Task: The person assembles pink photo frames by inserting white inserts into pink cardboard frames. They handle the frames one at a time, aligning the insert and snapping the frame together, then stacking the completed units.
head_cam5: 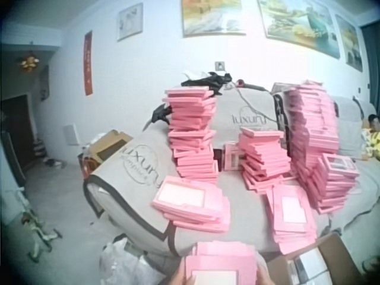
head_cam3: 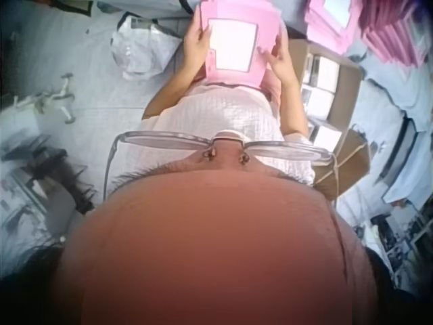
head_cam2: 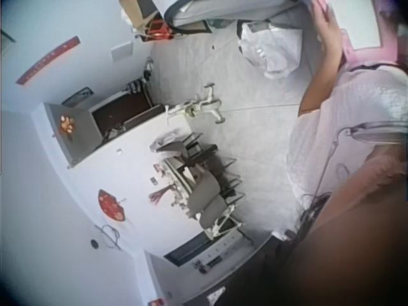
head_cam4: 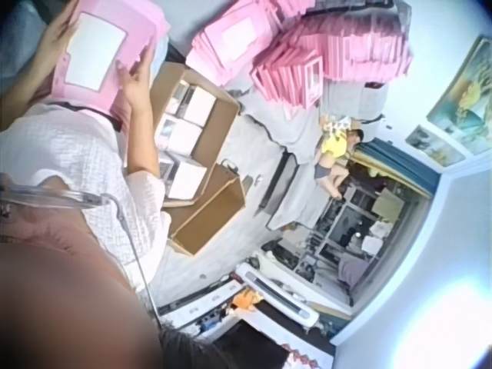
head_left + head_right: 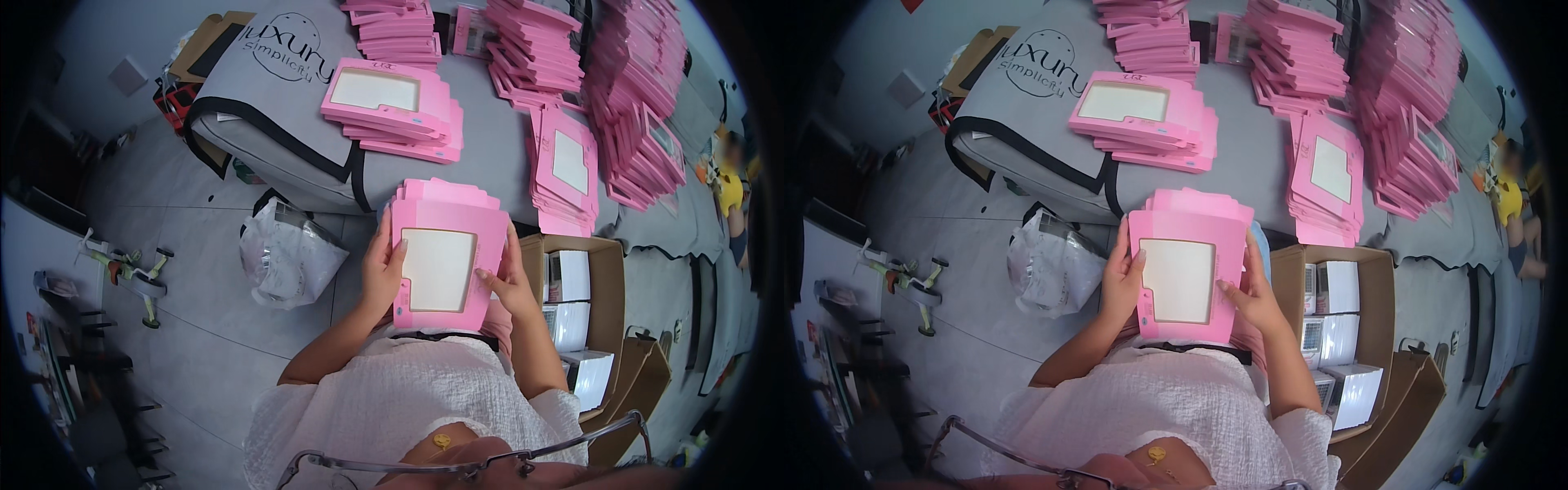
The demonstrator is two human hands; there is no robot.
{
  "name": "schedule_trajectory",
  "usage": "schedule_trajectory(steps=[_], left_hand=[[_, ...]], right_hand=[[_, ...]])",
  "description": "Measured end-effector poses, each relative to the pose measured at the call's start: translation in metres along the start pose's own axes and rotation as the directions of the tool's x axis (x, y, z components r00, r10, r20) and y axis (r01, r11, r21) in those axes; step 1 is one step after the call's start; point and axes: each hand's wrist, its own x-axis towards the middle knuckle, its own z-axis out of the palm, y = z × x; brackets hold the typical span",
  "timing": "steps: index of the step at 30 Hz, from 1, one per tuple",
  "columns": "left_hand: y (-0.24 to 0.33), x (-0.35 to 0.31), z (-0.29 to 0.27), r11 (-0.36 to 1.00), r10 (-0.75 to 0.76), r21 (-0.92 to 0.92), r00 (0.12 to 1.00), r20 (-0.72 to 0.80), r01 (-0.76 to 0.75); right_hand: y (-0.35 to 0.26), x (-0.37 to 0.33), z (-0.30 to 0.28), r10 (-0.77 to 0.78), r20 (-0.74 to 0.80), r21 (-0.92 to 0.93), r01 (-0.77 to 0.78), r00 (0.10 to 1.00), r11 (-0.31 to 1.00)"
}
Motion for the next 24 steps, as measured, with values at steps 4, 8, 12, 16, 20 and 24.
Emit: schedule_trajectory(steps=[4, 8, 12, 16, 20, 24], left_hand=[[0.018, -0.002, -0.004, 0.968, -0.081, -0.226, 0.99, 0.118, 0.106], [0.022, -0.006, -0.008, 0.94, -0.093, -0.312, 0.983, 0.16, 0.14], [0.032, -0.005, -0.008, 0.938, -0.102, -0.315, 0.985, 0.142, 0.143], [0.05, 0.003, -0.015, 0.961, -0.163, -0.202, 0.975, 0.151, 0.191], [0.079, 0.01, -0.017, 0.959, -0.219, -0.136, 0.956, 0.197, 0.248], [0.094, 0.006, -0.019, 0.956, -0.277, -0.029, 0.927, 0.254, 0.293]], right_hand=[[-0.012, 0.0, 0.0, -0.047, -0.032, 0.028, 0.047, 0.998, 0.998], [-0.004, 0.001, -0.001, -0.096, -0.084, 0.063, 0.101, 0.992, 0.993], [-0.012, 0.002, 0.007, -0.081, -0.222, 0.161, 0.119, 0.972, 0.98], [-0.022, 0.013, -0.001, -0.087, -0.346, 0.013, 0.097, 0.934, 0.995], [-0.069, 0.031, 0.001, -0.107, -0.261, -0.391, -0.004, 0.959, 0.92], [-0.124, 0.038, 0.024, -0.344, 0.05, -0.864, 0.214, 0.938, 0.457]])
